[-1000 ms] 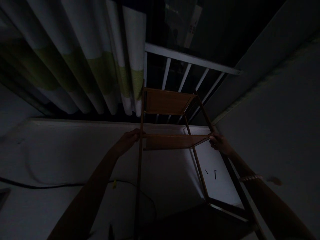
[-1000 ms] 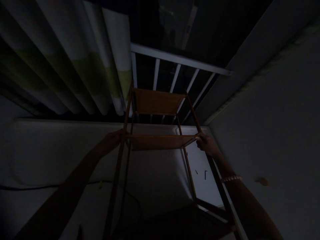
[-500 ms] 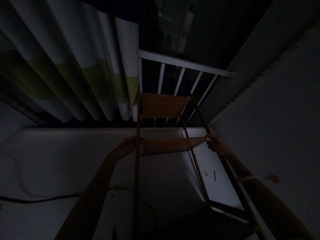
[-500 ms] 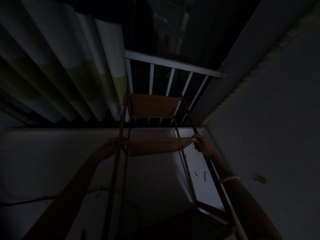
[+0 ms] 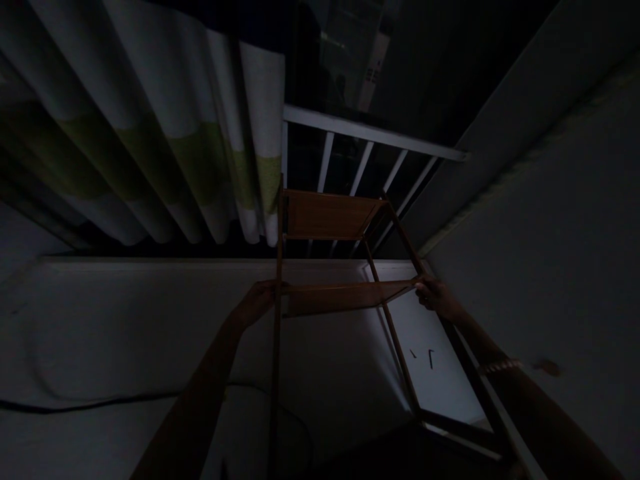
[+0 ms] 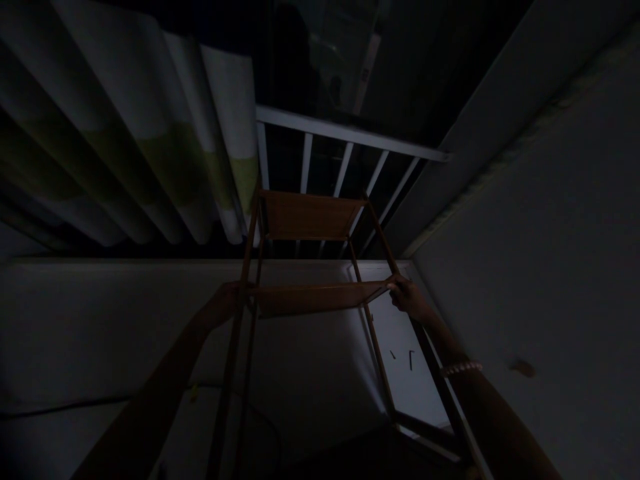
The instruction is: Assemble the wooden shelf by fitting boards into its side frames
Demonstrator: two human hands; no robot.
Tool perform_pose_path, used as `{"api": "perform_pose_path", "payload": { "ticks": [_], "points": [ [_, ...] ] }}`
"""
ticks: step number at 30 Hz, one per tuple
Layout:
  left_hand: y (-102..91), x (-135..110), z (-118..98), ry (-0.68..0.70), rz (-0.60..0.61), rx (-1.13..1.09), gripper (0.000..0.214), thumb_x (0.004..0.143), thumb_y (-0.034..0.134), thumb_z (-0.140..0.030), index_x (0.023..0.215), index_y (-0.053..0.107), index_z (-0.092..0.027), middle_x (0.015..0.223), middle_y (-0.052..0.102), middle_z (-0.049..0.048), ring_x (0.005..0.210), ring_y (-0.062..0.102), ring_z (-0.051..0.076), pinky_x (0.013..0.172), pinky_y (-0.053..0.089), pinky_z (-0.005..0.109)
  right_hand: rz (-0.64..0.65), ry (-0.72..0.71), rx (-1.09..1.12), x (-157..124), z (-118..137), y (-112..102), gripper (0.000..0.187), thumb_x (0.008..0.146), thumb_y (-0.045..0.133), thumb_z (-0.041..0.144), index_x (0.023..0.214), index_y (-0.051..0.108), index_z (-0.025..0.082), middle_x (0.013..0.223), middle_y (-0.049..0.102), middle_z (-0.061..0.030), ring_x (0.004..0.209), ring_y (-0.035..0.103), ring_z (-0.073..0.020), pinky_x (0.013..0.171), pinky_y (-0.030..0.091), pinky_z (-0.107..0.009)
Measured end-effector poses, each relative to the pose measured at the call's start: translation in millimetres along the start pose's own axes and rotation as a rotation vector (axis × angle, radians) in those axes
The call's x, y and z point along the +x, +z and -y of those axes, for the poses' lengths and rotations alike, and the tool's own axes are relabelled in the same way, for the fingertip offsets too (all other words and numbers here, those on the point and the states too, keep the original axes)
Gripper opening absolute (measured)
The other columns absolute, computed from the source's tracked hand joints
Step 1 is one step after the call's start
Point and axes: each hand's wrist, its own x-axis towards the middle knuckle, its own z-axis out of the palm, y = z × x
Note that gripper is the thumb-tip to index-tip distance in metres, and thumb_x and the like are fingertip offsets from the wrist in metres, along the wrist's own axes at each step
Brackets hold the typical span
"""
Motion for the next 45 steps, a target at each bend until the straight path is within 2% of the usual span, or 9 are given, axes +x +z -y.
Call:
{"api": "perform_pose_path", "payload": {
  "ticks": [5, 13, 16, 18, 20, 24, 29, 35, 45],
  "points": [
    [-4.0, -2, 1, 0.016, 0.011, 0.066, 0.063, 0.049, 0.062, -0.067, 0.076, 0.067, -0.011, 0.066, 0.062, 0.0095, 0.060, 0.053, 0.017, 0.059, 0.043, 0.027, 0.008, -0.004, 0.001, 1, -1, 0, 0.034, 0.074, 0.047, 0.053, 0.077, 0.042, 0.019, 0.048, 0.036, 0.0085, 0.034, 0.035, -0.0050, 0.030, 0.025, -0.015],
    [-4.0, -10, -8, 0.054, -0.060, 0.184, 0.051, 0.059, 0.059, -0.059, 0.083, 0.065, -0.014, 0.079, 0.064, 0.0092, 0.079, 0.057, 0.024, 0.075, 0.043, 0.033, 0.014, 0.009, 0.003, -2, 5, 2, 0.035, 0.074, 0.045, 0.053, 0.077, 0.041, 0.019, 0.050, 0.034, 0.0085, 0.035, 0.033, -0.0044, 0.031, 0.023, -0.015],
    [-2.5, -18, -26, 0.077, -0.172, 0.308, 0.036, 0.063, 0.061, -0.045, 0.084, 0.062, -0.016, 0.087, 0.063, 0.0076, 0.085, 0.055, 0.022, 0.080, 0.041, 0.031, 0.016, 0.008, 0.003, -1, 5, 2, 0.035, 0.074, 0.045, 0.053, 0.076, 0.041, 0.019, 0.050, 0.034, 0.0086, 0.035, 0.033, -0.0041, 0.031, 0.024, -0.015],
    [0.8, -26, -38, 0.106, -0.300, 0.487, 0.028, 0.063, 0.062, -0.042, 0.075, 0.059, -0.016, 0.078, 0.061, 0.0044, 0.075, 0.055, 0.018, 0.073, 0.042, 0.028, 0.010, 0.006, 0.003, -1, 4, 2, 0.034, 0.074, 0.045, 0.053, 0.076, 0.041, 0.019, 0.050, 0.034, 0.0082, 0.035, 0.034, -0.0042, 0.031, 0.025, -0.015],
    [5.6, -33, -49, 0.127, -0.361, 0.665, 0.025, 0.066, 0.059, -0.042, 0.066, 0.055, -0.017, 0.066, 0.057, 0.0013, 0.064, 0.052, 0.015, 0.065, 0.042, 0.025, 0.002, 0.001, 0.002, -1, 3, 2, 0.034, 0.074, 0.046, 0.053, 0.077, 0.042, 0.018, 0.051, 0.036, 0.0076, 0.036, 0.036, -0.0047, 0.031, 0.026, -0.015],
    [13.2, -43, -55, 0.133, -0.296, 0.782, 0.026, 0.074, 0.050, -0.042, 0.070, 0.055, -0.017, 0.067, 0.056, 0.0012, 0.061, 0.052, 0.013, 0.060, 0.042, 0.022, -0.010, -0.020, -0.005, -1, 4, 3, 0.035, 0.073, 0.046, 0.053, 0.077, 0.044, 0.018, 0.050, 0.037, 0.0072, 0.036, 0.037, -0.0054, 0.030, 0.027, -0.015],
    [12.5, -44, -56, 0.143, -0.264, 0.835, 0.029, 0.075, 0.046, -0.043, 0.076, 0.057, -0.016, 0.074, 0.059, 0.0045, 0.064, 0.055, 0.014, 0.055, 0.043, 0.022, -0.010, -0.044, -0.015, -1, 7, 3, 0.035, 0.073, 0.046, 0.053, 0.076, 0.044, 0.018, 0.048, 0.038, 0.0070, 0.035, 0.038, -0.0060, 0.030, 0.027, -0.016],
    [11.5, -42, -71, 0.208, -0.173, 0.916, 0.039, 0.074, 0.045, -0.050, 0.085, 0.059, -0.017, 0.086, 0.063, 0.0083, 0.075, 0.058, 0.018, 0.059, 0.045, 0.025, -0.006, -0.062, -0.021, -3, 13, 4, 0.034, 0.073, 0.045, 0.052, 0.075, 0.043, 0.018, 0.048, 0.038, 0.0070, 0.035, 0.039, -0.0064, 0.030, 0.027, -0.016],
    [13.4, -42, -73, 0.113, -0.132, 0.905, 0.035, 0.074, 0.043, -0.047, 0.074, 0.058, -0.016, 0.065, 0.059, 0.0040, 0.060, 0.054, 0.014, 0.055, 0.042, 0.022, -0.018, -0.068, -0.014, -1, 11, 5, 0.032, 0.074, 0.045, 0.050, 0.074, 0.043, 0.018, 0.048, 0.038, 0.0071, 0.035, 0.039, -0.0062, 0.030, 0.025, -0.015]
  ]
}}
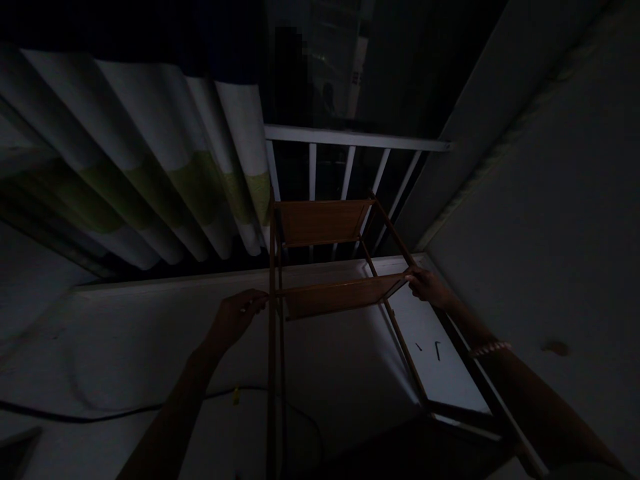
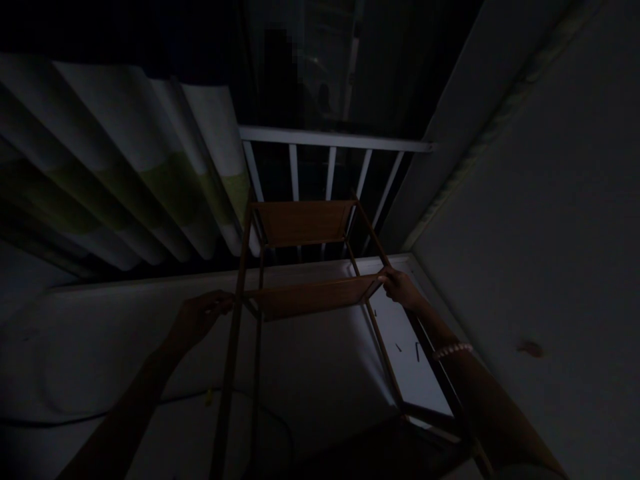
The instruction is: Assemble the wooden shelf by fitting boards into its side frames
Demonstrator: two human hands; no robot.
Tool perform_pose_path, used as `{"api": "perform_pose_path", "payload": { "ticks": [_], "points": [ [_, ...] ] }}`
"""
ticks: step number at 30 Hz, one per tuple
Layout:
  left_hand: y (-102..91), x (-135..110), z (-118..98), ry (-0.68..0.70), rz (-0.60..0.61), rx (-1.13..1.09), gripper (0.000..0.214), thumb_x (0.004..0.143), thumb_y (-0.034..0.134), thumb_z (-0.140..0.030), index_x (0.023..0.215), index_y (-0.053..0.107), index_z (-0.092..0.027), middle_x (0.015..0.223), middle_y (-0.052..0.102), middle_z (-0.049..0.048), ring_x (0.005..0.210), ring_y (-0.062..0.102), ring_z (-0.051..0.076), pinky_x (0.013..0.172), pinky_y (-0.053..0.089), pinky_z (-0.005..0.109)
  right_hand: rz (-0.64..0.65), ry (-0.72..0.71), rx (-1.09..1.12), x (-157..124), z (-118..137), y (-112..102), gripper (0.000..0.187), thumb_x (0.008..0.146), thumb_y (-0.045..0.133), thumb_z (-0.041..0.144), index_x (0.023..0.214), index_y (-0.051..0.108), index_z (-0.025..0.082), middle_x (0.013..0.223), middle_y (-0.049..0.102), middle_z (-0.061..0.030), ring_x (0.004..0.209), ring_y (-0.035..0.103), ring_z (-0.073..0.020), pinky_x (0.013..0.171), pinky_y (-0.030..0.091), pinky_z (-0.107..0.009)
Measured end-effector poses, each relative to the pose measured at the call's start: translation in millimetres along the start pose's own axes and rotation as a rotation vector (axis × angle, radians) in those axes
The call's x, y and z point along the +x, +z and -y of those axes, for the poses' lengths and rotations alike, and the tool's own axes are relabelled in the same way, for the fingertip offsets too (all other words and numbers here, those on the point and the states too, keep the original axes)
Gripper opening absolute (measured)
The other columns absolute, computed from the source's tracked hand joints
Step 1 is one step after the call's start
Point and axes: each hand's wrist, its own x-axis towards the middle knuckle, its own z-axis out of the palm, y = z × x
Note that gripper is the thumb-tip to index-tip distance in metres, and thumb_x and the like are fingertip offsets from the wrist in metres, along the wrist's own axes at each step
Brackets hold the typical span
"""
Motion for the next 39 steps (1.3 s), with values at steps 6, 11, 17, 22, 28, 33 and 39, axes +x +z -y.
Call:
{"api": "perform_pose_path", "payload": {
  "ticks": [6, 11, 17, 22, 28, 33, 39],
  "points": [
    [7.9, 3, 2, -0.031, -0.007, -0.043, 0.037, 0.079, 0.036, -0.046, 0.063, 0.049, -0.016, 0.052, 0.046, -0.0009, 0.050, 0.044, 0.011, 0.051, 0.035, 0.022, 0.012, -0.006, 0.000, -1, 3, 0, 0.034, 0.073, 0.045, 0.052, 0.074, 0.042, 0.018, 0.048, 0.036, 0.0077, 0.035, 0.037, -0.0057, 0.030, 0.026, -0.017],
    [11.8, 5, 6, -0.051, 0.028, -0.111, 0.038, 0.081, 0.034, -0.046, 0.057, 0.040, -0.017, 0.049, 0.038, -0.0031, 0.047, 0.037, 0.009, 0.049, 0.031, 0.022, 0.011, -0.003, 0.002, 0, 1, 0, 0.034, 0.074, 0.043, 0.051, 0.075, 0.042, 0.018, 0.047, 0.035, 0.0082, 0.034, 0.035, -0.0054, 0.030, 0.025, -0.016],
    [2.2, 2, 0, -0.051, 0.056, -0.044, 0.037, 0.080, 0.034, -0.046, 0.068, 0.051, -0.016, 0.056, 0.048, -0.0005, 0.053, 0.045, 0.011, 0.053, 0.036, 0.022, 0.004, 0.012, 0.004, 1, 2, 1, 0.032, 0.073, 0.044, 0.050, 0.074, 0.042, 0.018, 0.047, 0.036, 0.0075, 0.034, 0.037, -0.0057, 0.029, 0.025, -0.016],
    [-2.0, -3, -3, -0.083, 0.018, -0.074, 0.036, 0.074, 0.044, -0.044, 0.092, 0.053, -0.015, 0.086, 0.059, 0.0073, 0.065, 0.055, 0.014, 0.057, 0.044, 0.023, 0.004, -0.001, 0.007, 0, 3, 1, 0.032, 0.073, 0.044, 0.050, 0.074, 0.043, 0.018, 0.047, 0.035, 0.0077, 0.035, 0.037, -0.0059, 0.030, 0.025, -0.016],
    [4.1, 0, 11, 0.118, -0.005, 0.122, 0.028, 0.078, 0.038, -0.036, 0.087, 0.055, -0.015, 0.083, 0.060, 0.0083, 0.070, 0.057, 0.017, 0.063, 0.045, 0.025, -0.005, 0.002, -0.011, -1, 6, 0, 0.032, 0.073, 0.045, 0.049, 0.075, 0.045, 0.017, 0.046, 0.038, 0.0066, 0.035, 0.039, -0.0069, 0.029, 0.026, -0.016],
    [4.4, 2, 17, 0.122, 0.029, 0.147, 0.032, 0.080, 0.036, -0.038, 0.085, 0.057, -0.015, 0.080, 0.061, 0.0072, 0.070, 0.057, 0.017, 0.066, 0.042, 0.025, -0.006, 0.015, 0.000, -1, 6, 1, 0.033, 0.072, 0.045, 0.051, 0.074, 0.043, 0.018, 0.047, 0.036, 0.0074, 0.035, 0.037, -0.0062, 0.029, 0.025, -0.016],
    [2.1, 9, 12, 0.023, 0.107, -0.030, 0.035, 0.081, 0.034, -0.044, 0.064, 0.048, -0.016, 0.052, 0.042, -0.0029, 0.050, 0.041, 0.010, 0.052, 0.033, 0.021, 0.004, 0.021, 0.024, -1, 7, 1, 0.035, 0.071, 0.045, 0.052, 0.075, 0.043, 0.018, 0.048, 0.035, 0.0084, 0.034, 0.036, -0.0055, 0.030, 0.025, -0.016]
  ]
}}
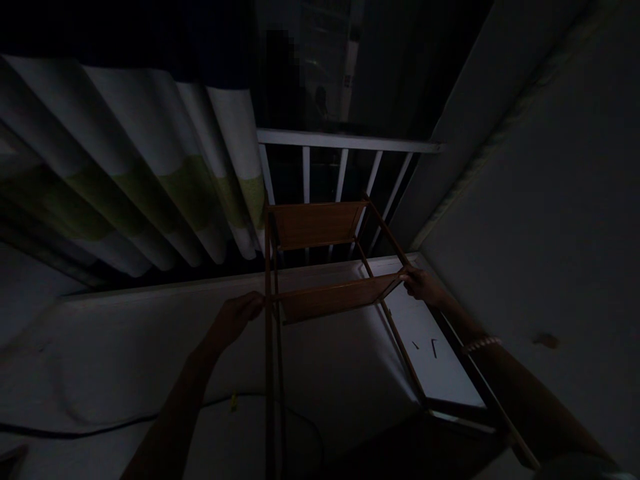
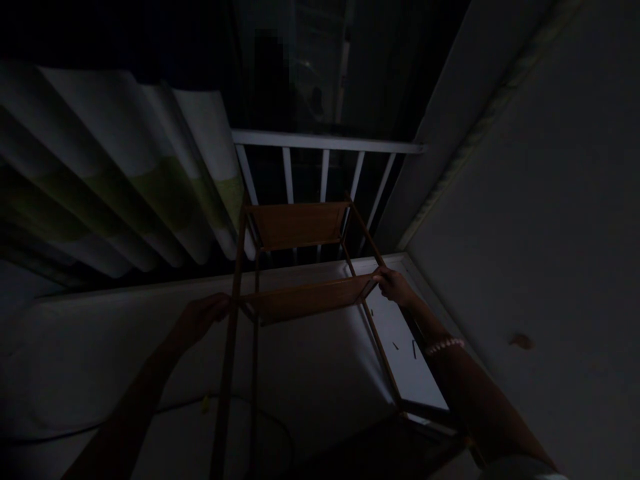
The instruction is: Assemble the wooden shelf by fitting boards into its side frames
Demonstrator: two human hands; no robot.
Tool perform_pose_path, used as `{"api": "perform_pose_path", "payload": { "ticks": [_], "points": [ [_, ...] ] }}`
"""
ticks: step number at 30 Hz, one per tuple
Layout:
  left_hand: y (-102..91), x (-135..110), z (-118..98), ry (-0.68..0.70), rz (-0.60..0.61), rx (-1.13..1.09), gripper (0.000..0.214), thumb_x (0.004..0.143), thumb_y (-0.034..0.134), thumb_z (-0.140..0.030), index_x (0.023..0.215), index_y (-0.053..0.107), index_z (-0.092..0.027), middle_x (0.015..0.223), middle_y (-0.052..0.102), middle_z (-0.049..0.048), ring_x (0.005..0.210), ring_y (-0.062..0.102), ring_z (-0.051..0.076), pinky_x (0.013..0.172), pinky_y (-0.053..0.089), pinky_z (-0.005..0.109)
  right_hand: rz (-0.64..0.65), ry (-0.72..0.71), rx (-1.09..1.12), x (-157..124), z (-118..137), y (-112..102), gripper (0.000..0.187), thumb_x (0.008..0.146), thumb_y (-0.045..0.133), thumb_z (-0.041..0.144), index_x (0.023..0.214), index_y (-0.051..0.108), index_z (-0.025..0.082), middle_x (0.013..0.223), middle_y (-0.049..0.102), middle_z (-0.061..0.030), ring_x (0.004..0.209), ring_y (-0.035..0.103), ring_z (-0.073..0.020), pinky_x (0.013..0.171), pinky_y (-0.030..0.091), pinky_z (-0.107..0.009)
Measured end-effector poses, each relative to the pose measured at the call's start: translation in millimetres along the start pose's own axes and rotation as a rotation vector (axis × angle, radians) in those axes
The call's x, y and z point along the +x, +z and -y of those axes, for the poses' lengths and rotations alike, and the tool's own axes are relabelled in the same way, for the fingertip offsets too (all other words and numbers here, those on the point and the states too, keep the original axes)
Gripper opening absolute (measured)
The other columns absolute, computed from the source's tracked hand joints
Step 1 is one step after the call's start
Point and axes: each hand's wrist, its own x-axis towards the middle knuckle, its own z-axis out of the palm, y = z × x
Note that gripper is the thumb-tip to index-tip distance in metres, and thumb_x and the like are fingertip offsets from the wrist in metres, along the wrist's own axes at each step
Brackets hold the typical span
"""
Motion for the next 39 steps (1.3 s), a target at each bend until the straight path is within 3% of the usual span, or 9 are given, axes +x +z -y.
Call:
{"api": "perform_pose_path", "payload": {
  "ticks": [9, 15, 18, 21, 24, 29, 32, 35, 39],
  "points": [
    [8.2, 7, 0, -0.076, 0.023, -0.230, 0.038, 0.077, 0.035, -0.049, 0.057, 0.036, -0.017, 0.051, 0.031, -0.0045, 0.046, 0.030, 0.008, 0.045, 0.026, 0.020, -0.006, 0.030, 0.021, 0, 0, 0, 0.032, 0.070, 0.045, 0.050, 0.074, 0.041, 0.018, 0.048, 0.035, 0.0089, 0.034, 0.034, -0.0046, 0.029, 0.025, -0.015],
    [3.1, 1, -2, -0.090, 0.018, -0.135, 0.038, 0.079, 0.038, -0.046, 0.058, 0.045, -0.015, 0.047, 0.038, -0.0038, 0.046, 0.037, 0.008, 0.049, 0.030, 0.021, 0.003, 0.013, 0.043, 0, -2, 1, 0.031, 0.071, 0.045, 0.049, 0.074, 0.041, 0.018, 0.047, 0.034, 0.0094, 0.034, 0.035, -0.0047, 0.029, 0.024, -0.015],
    [-0.3, -2, -7, -0.132, -0.021, -0.024, 0.037, 0.079, 0.038, -0.047, 0.078, 0.055, -0.014, 0.047, 0.043, -0.0032, 0.046, 0.042, 0.010, 0.049, 0.035, 0.021, 0.002, 0.009, 0.056, 2, -5, 1, 0.031, 0.071, 0.045, 0.049, 0.074, 0.041, 0.018, 0.047, 0.033, 0.0098, 0.033, 0.033, -0.0046, 0.029, 0.024, -0.015],
    [-1.8, 0, -12, -0.079, -0.120, -0.001, 0.045, 0.077, 0.042, -0.048, 0.107, 0.049, -0.015, 0.076, 0.055, 0.0039, 0.064, 0.052, 0.014, 0.050, 0.043, 0.022, 0.003, -0.004, 0.063, 3, -8, 2, 0.031, 0.072, 0.044, 0.049, 0.073, 0.040, 0.019, 0.047, 0.033, 0.0099, 0.032, 0.032, -0.0044, 0.029, 0.024, -0.015],
    [-0.7, 6, -16, 0.128, -0.204, 0.046, 0.043, 0.079, 0.041, -0.043, 0.115, 0.045, -0.020, 0.116, 0.043, 0.0094, 0.103, 0.046, 0.019, 0.074, 0.049, 0.029, 0.007, -0.023, 0.059, 5, -9, 2, 0.032, 0.072, 0.044, 0.050, 0.073, 0.040, 0.018, 0.046, 0.032, 0.0098, 0.032, 0.032, -0.0044, 0.029, 0.024, -0.015],
    [14.4, 22, -21, 0.236, -0.107, 0.171, 0.042, 0.080, 0.038, -0.045, 0.109, 0.054, -0.020, 0.133, 0.027, 0.0084, 0.123, 0.028, 0.022, 0.101, 0.029, 0.038, -0.001, -0.067, 0.012, 5, -8, 2, 0.033, 0.073, 0.041, 0.051, 0.074, 0.041, 0.018, 0.047, 0.034, 0.0091, 0.033, 0.033, -0.0051, 0.030, 0.027, -0.016],
    [24.5, 32, -22, 0.207, -0.057, 0.165, 0.044, 0.074, 0.045, -0.052, 0.096, 0.062, -0.017, 0.126, 0.037, 0.0106, 0.114, 0.041, 0.024, 0.096, 0.035, 0.038, -0.011, -0.075, -0.049, 6, -9, 3, 0.032, 0.075, 0.036, 0.050, 0.075, 0.041, 0.018, 0.047, 0.034, 0.0087, 0.033, 0.034, -0.0061, 0.031, 0.028, -0.017],
    [26.9, 37, -23, 0.163, -0.029, 0.129, 0.043, 0.070, 0.045, -0.053, 0.078, 0.065, -0.016, 0.098, 0.058, 0.0100, 0.093, 0.055, 0.022, 0.086, 0.043, 0.034, -0.026, -0.076, -0.149, 8, -8, 4, 0.031, 0.078, 0.034, 0.047, 0.077, 0.043, 0.018, 0.047, 0.038, 0.0072, 0.034, 0.038, -0.0078, 0.033, 0.031, -0.019],
    [24.1, 36, -27, 0.144, -0.005, 0.116, 0.039, 0.071, 0.044, -0.050, 0.074, 0.064, -0.017, 0.081, 0.064, 0.0059, 0.079, 0.059, 0.020, 0.077, 0.046, 0.030, -0.039, -0.070, -0.338, 8, -1, 1, 0.026, 0.083, 0.035, 0.037, 0.081, 0.050, 0.016, 0.053, 0.048, 0.0030, 0.044, 0.048, -0.0104, 0.044, 0.039, -0.021]
  ]
}}
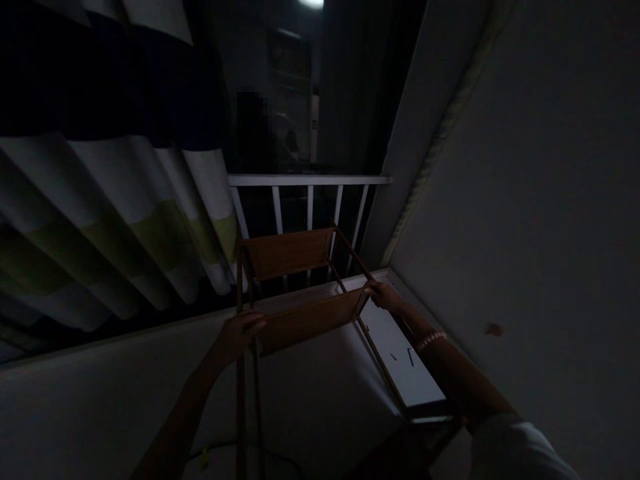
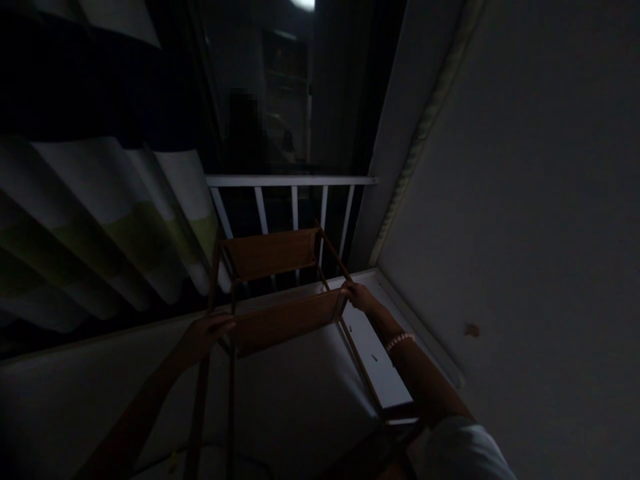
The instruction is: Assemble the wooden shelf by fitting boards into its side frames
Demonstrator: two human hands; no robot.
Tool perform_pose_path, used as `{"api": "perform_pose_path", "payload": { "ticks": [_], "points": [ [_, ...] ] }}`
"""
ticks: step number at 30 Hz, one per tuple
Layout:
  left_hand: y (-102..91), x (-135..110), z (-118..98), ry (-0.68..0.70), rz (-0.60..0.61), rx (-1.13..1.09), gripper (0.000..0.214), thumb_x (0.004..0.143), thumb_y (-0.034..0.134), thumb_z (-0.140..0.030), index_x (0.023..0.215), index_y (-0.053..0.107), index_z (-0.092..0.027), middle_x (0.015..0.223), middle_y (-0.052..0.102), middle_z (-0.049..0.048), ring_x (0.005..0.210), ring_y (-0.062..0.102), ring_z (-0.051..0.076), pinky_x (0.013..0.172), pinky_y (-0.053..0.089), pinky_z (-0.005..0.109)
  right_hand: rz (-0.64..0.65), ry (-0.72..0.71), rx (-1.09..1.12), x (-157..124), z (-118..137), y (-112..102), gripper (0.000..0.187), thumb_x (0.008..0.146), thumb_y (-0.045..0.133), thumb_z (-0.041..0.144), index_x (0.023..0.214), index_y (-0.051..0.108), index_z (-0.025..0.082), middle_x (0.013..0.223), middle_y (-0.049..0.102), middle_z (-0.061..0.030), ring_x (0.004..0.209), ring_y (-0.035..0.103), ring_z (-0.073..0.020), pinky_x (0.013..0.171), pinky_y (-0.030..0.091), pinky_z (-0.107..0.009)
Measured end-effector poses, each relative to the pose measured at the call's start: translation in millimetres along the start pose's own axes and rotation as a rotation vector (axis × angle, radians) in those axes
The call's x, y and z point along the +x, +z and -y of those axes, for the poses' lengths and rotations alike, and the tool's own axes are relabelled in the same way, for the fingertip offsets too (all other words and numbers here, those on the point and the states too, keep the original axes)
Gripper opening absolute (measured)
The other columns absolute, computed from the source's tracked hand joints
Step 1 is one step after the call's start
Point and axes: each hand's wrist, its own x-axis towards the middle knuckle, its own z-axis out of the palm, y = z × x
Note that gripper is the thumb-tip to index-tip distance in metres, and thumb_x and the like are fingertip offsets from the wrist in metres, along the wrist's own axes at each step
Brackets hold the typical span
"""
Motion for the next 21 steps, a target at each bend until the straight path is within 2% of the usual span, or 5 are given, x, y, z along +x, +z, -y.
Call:
{"api": "perform_pose_path", "payload": {
  "ticks": [5, 8, 11, 15, 21],
  "points": [
    [0.4, -1, -2, -0.022, -0.026, 0.001, 0.038, 0.070, 0.045, -0.051, 0.073, 0.063, -0.018, 0.080, 0.064, 0.0068, 0.077, 0.059, 0.021, 0.074, 0.045, 0.031, -0.054, 0.038, -0.284, -9, 23, -14, 0.022, 0.084, 0.043, 0.029, 0.092, 0.057, 0.015, 0.084, 0.059, -0.0091, 0.085, 0.055, -0.0212, 0.075, 0.041, -0.035],
    [0.9, -1, -2, -0.019, -0.031, -0.008, 0.037, 0.070, 0.045, -0.051, 0.072, 0.063, -0.019, 0.080, 0.064, 0.0065, 0.077, 0.059, 0.021, 0.073, 0.045, 0.031, -0.161, 0.066, -0.446, -15, 59, -10, 0.033, 0.083, 0.044, 0.032, 0.108, 0.052, 0.012, 0.114, 0.046, -0.0230, 0.110, 0.039, -0.0351, 0.084, 0.029, -0.054],
    [0.8, -1, -3, -0.017, -0.035, -0.023, 0.036, 0.070, 0.045, -0.051, 0.073, 0.062, -0.019, 0.080, 0.064, 0.0062, 0.077, 0.059, 0.021, 0.072, 0.045, 0.031, -0.156, -0.053, -0.531, -12, 108, 14, 0.036, 0.085, 0.043, 0.031, 0.118, 0.046, 0.018, 0.131, 0.031, -0.0188, 0.123, 0.023, -0.0301, 0.095, 0.019, -0.050],
    [0.9, -3, -6, -0.044, -0.043, -0.040, 0.034, 0.070, 0.047, -0.050, 0.072, 0.062, -0.019, 0.082, 0.063, 0.0066, 0.078, 0.058, 0.021, 0.075, 0.045, 0.032, 0.089, -0.422, -0.646, 6, 163, 59, 0.052, 0.077, 0.050, 0.047, 0.116, 0.049, 0.012, 0.123, 0.044, -0.0204, 0.122, 0.027, -0.0306, 0.098, 0.014, -0.050],
    [2.0, -6, -8, 0.004, -0.007, -0.083, 0.031, 0.075, 0.046, -0.044, 0.070, 0.061, -0.017, 0.077, 0.059, 0.0067, 0.076, 0.056, 0.019, 0.074, 0.045, 0.032, 0.335, -0.456, -0.561, 24, 181, 90, 0.031, 0.082, 0.046, 0.038, 0.098, 0.061, 0.015, 0.092, 0.065, -0.0111, 0.088, 0.059, -0.0226, 0.076, 0.042, -0.034]
  ]
}}
